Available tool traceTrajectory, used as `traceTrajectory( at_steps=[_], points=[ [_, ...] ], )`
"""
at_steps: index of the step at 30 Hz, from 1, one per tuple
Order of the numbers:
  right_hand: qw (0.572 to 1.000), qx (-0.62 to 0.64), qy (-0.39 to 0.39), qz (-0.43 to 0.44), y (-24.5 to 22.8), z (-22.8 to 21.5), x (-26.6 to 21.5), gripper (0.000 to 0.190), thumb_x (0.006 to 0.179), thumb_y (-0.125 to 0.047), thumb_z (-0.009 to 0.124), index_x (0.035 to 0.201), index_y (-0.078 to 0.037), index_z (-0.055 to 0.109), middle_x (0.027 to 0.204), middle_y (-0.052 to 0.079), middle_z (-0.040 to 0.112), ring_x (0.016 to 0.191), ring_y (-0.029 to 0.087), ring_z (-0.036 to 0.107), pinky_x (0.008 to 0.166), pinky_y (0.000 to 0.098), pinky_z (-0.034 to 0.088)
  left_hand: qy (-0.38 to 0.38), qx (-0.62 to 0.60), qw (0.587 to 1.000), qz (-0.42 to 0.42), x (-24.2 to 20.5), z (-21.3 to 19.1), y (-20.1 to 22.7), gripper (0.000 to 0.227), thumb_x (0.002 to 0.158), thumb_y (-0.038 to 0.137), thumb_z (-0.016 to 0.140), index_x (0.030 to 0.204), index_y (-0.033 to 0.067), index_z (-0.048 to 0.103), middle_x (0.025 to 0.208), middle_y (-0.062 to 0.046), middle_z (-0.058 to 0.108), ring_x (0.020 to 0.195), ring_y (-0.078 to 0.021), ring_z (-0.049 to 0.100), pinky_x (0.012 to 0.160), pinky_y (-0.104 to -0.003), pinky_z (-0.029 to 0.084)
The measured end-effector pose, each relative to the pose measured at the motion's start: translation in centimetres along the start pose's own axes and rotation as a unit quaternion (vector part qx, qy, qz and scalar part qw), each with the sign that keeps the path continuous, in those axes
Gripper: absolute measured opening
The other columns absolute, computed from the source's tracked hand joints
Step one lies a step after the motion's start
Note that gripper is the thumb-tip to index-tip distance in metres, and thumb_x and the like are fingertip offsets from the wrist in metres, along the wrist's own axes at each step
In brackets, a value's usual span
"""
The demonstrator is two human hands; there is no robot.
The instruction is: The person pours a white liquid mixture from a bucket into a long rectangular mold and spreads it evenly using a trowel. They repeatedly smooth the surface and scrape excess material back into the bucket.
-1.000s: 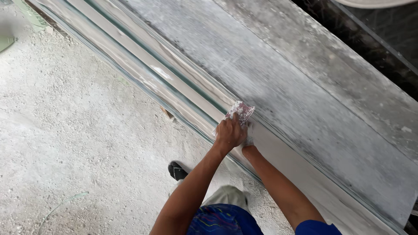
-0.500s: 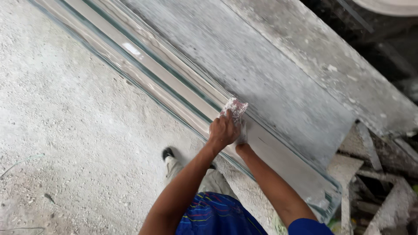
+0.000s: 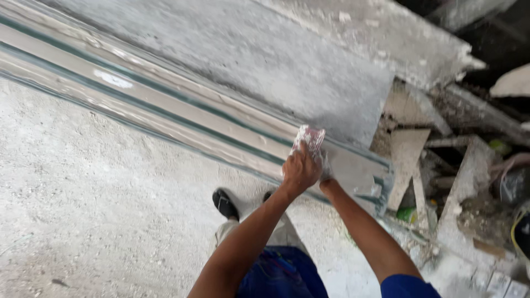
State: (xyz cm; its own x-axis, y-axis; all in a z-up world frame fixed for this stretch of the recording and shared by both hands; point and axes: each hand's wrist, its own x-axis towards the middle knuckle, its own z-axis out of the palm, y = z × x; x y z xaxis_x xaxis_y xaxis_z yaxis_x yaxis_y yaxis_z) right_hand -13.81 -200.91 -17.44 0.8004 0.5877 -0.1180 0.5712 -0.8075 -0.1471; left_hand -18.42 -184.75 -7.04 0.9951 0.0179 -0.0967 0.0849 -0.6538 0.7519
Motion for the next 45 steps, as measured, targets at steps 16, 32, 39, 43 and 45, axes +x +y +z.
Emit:
traceTrajectory(
  at_steps=[16, 32, 39, 43, 45],
  points=[
    [0.988, -0.142, 0.007, -0.056, 13.9, 0.7, -10.9, 0.056, 0.091, -0.028, 0.060, 0.144, -0.011, 0.052, 0.146, 0.014, 0.048, 0.135, 0.036, 0.043, 0.099, 0.0611, 0.040, 0.061, -0.030, 0.997, 0.031, -3.3, 8.8, 11.9, 0.065, 0.092, 0.028, 0.058, 0.136, -0.0174, 0.044, 0.070, -0.027, 0.067, 0.059, -0.0460, 0.067, 0.055, -0.055, 0.056],
    [0.994, -0.018, -0.062, -0.084, 13.1, -12.0, -15.2, 0.078, 0.083, -0.048, 0.075, 0.146, -0.012, 0.045, 0.141, 0.012, 0.044, 0.133, 0.032, 0.038, 0.108, 0.0535, 0.030, 0.015, -0.113, 0.971, 0.209, -2.6, 12.3, 8.9, 0.042, 0.102, 0.008, 0.050, 0.133, -0.0210, 0.045, 0.051, -0.006, 0.054, 0.035, -0.0216, 0.050, 0.030, -0.036, 0.042],
    [0.882, 0.461, 0.067, 0.068, 16.5, -7.0, -15.3, 0.034, 0.098, -0.031, 0.062, 0.121, -0.007, 0.063, 0.116, 0.011, 0.059, 0.098, 0.024, 0.054, 0.086, 0.0372, 0.045, 0.065, -0.207, 0.961, 0.173, -5.3, 6.3, 9.4, 0.045, 0.103, 0.008, 0.048, 0.142, -0.0129, 0.040, 0.070, -0.014, 0.065, 0.054, -0.0247, 0.062, 0.051, -0.039, 0.052],
    [0.943, 0.310, 0.057, 0.103, 18.2, -3.1, -12.2, 0.029, 0.113, -0.027, 0.051, 0.105, -0.003, 0.066, 0.093, 0.014, 0.065, 0.077, 0.021, 0.058, 0.075, 0.0298, 0.049, 0.072, -0.318, 0.938, 0.122, -7.1, 3.7, 11.1, 0.048, 0.103, 0.011, 0.045, 0.145, -0.0118, 0.041, 0.099, -0.023, 0.069, 0.081, -0.0266, 0.067, 0.075, -0.042, 0.056],
    [0.957, 0.203, -0.019, 0.205, 18.9, -2.1, -11.3, 0.046, 0.123, -0.029, 0.039, 0.104, -0.002, 0.070, 0.090, 0.016, 0.073, 0.073, 0.020, 0.063, 0.075, 0.0295, 0.051, 0.077, -0.346, 0.927, 0.121, -7.7, 3.4, 11.9, 0.048, 0.103, 0.013, 0.045, 0.145, -0.0109, 0.042, 0.107, -0.024, 0.068, 0.088, -0.0260, 0.065, 0.081, -0.041, 0.055]
  ],
)
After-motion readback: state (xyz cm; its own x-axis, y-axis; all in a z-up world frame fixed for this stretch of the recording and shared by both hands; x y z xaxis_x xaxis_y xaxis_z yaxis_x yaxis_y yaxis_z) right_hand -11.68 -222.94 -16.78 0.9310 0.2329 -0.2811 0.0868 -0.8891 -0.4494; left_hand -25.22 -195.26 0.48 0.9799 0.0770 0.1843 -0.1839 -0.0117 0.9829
